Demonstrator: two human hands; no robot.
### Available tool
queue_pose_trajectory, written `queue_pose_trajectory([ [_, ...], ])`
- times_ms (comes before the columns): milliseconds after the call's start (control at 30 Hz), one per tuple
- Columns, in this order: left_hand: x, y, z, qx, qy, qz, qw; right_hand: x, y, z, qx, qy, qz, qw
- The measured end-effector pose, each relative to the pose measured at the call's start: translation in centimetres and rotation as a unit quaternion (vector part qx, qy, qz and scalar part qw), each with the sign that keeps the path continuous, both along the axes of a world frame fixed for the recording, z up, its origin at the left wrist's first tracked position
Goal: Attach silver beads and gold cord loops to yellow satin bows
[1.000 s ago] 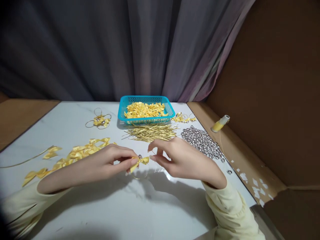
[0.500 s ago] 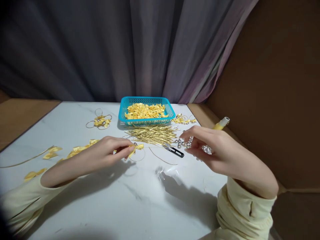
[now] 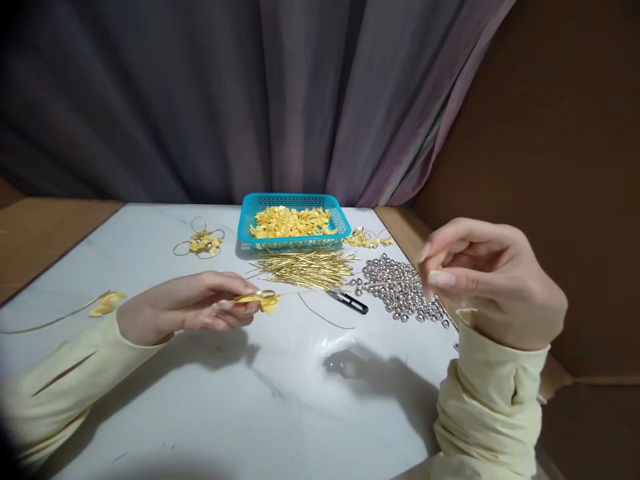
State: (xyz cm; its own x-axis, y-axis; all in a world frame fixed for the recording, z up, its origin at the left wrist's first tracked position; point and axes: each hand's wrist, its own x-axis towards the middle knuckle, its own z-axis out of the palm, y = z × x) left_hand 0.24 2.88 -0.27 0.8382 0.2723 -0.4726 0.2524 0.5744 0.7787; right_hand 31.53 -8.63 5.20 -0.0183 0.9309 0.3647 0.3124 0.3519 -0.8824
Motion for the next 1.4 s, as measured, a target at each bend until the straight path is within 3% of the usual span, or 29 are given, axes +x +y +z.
queue_pose_trajectory([
  [100, 0.0, 0.3, -0.7, -0.106, -0.012, 0.010, 0.994, 0.8, 0.5, -0.4, 0.014, 0.081, 0.031, 0.996],
  [267, -0.1, 0.0, -0.8, -0.166, -0.027, 0.009, 0.986, 1.2, 0.5, -0.2, 0.006, 0.129, 0.021, 0.991],
  [433, 0.0, -0.2, -0.1, -0.131, -0.026, 0.009, 0.991, 2.2, 0.2, 0.2, -0.011, 0.085, -0.028, 0.996],
  [600, 0.0, -0.5, 0.8, -0.060, -0.010, 0.008, 0.998, 2.8, 0.7, 0.5, -0.112, -0.045, -0.088, 0.989],
  [800, 0.1, -0.9, 0.8, -0.081, -0.016, 0.003, 0.997, 2.1, 2.8, -0.4, -0.244, -0.137, -0.036, 0.959],
  [900, 0.1, -1.0, 0.9, -0.090, -0.016, 0.000, 0.996, 1.9, 3.9, -1.1, -0.255, -0.144, -0.057, 0.955],
  [1033, 0.3, -1.7, 1.4, 0.008, -0.009, 0.020, 1.000, 1.6, 5.1, -2.4, -0.185, -0.140, -0.099, 0.968],
  [1133, 0.7, -2.9, 2.1, 0.165, 0.038, 0.051, 0.984, 1.3, 6.5, -3.6, -0.121, -0.113, -0.149, 0.975],
  [1233, 1.1, -4.3, 2.6, 0.352, 0.108, 0.087, 0.926, 1.1, 8.0, -4.8, -0.105, -0.090, -0.190, 0.972],
  [1300, 1.1, -4.9, 2.5, 0.425, 0.142, 0.082, 0.890, 1.0, 8.9, -5.3, -0.082, -0.080, -0.228, 0.967],
  [1400, 0.9, -5.2, 2.0, 0.495, 0.171, 0.086, 0.847, 0.9, 9.4, -5.3, -0.075, 0.009, -0.233, 0.970],
])
